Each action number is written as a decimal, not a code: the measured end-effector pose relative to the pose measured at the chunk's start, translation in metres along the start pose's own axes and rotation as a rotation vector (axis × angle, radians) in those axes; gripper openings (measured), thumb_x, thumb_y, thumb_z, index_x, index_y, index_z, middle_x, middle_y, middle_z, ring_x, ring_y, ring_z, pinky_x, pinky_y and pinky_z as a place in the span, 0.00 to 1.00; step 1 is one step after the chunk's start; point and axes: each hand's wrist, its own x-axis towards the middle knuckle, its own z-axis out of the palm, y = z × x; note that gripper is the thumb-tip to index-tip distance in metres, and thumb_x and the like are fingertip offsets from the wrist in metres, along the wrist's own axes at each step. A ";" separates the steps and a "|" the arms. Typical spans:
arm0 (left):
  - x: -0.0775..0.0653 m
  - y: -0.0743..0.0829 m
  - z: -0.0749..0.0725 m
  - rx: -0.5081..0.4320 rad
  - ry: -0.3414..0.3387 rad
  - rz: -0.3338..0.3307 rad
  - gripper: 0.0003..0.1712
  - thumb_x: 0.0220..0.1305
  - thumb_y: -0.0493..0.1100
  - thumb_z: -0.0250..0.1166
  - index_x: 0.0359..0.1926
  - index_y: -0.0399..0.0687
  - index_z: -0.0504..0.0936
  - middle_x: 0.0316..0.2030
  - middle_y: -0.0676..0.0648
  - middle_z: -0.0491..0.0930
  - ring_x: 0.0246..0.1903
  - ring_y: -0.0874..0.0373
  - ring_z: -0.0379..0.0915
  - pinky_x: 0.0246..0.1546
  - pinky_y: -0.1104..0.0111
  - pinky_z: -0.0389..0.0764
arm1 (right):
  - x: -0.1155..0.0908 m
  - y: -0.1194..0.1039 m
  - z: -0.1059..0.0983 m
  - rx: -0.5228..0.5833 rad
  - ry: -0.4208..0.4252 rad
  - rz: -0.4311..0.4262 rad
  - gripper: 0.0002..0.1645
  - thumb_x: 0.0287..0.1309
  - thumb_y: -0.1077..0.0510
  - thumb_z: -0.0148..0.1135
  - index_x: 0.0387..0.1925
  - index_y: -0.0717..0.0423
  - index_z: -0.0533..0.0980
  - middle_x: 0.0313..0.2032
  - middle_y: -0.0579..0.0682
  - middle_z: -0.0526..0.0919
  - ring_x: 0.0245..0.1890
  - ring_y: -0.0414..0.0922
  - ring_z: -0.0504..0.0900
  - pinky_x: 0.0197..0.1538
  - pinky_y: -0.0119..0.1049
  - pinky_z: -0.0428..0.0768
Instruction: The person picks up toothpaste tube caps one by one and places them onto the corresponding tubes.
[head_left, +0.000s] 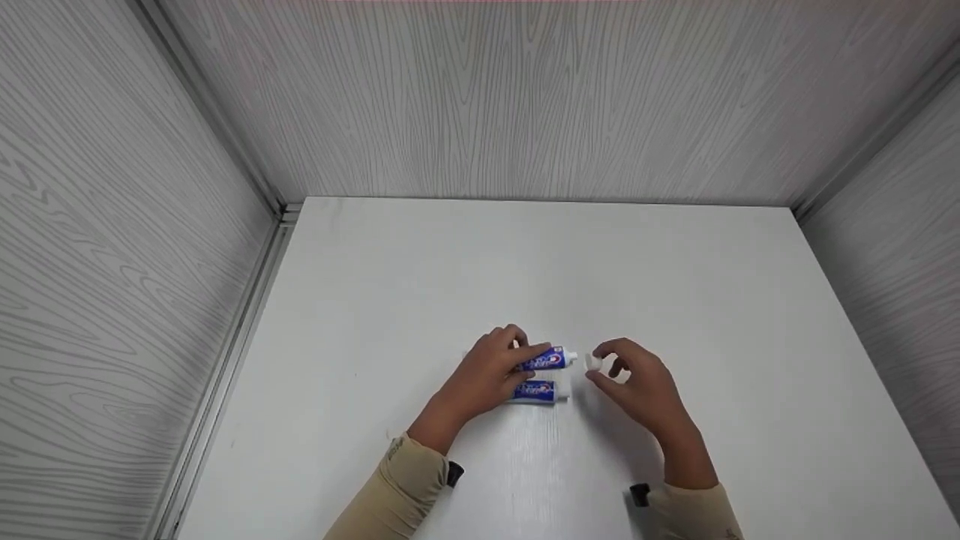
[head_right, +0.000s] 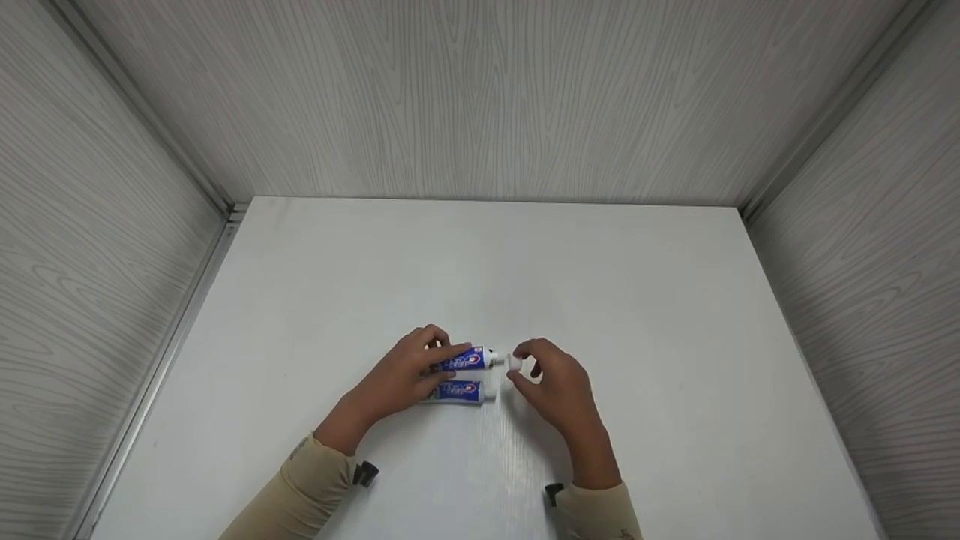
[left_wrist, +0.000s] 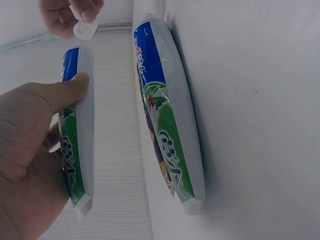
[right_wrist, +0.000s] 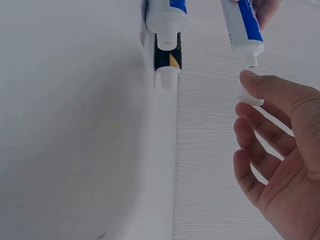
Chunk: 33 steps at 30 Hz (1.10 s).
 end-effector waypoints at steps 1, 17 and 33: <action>0.000 0.001 0.000 0.001 0.000 0.004 0.29 0.73 0.43 0.70 0.72 0.66 0.80 0.52 0.49 0.77 0.48 0.55 0.72 0.51 0.60 0.77 | 0.000 -0.001 0.000 0.000 0.002 -0.008 0.18 0.59 0.56 0.80 0.49 0.46 0.83 0.46 0.41 0.88 0.37 0.40 0.83 0.41 0.38 0.80; 0.001 0.013 0.001 -0.015 0.005 0.057 0.28 0.71 0.43 0.72 0.70 0.62 0.81 0.52 0.48 0.78 0.48 0.54 0.73 0.52 0.59 0.78 | 0.001 -0.007 0.002 -0.006 0.042 -0.141 0.20 0.55 0.61 0.82 0.47 0.46 0.83 0.43 0.42 0.87 0.35 0.39 0.83 0.39 0.43 0.83; 0.000 0.014 0.002 0.024 0.001 0.064 0.29 0.71 0.43 0.72 0.71 0.63 0.81 0.52 0.48 0.78 0.48 0.55 0.74 0.52 0.59 0.79 | 0.001 -0.011 0.000 0.041 -0.066 -0.119 0.19 0.59 0.61 0.79 0.50 0.44 0.85 0.47 0.39 0.86 0.36 0.38 0.84 0.43 0.43 0.85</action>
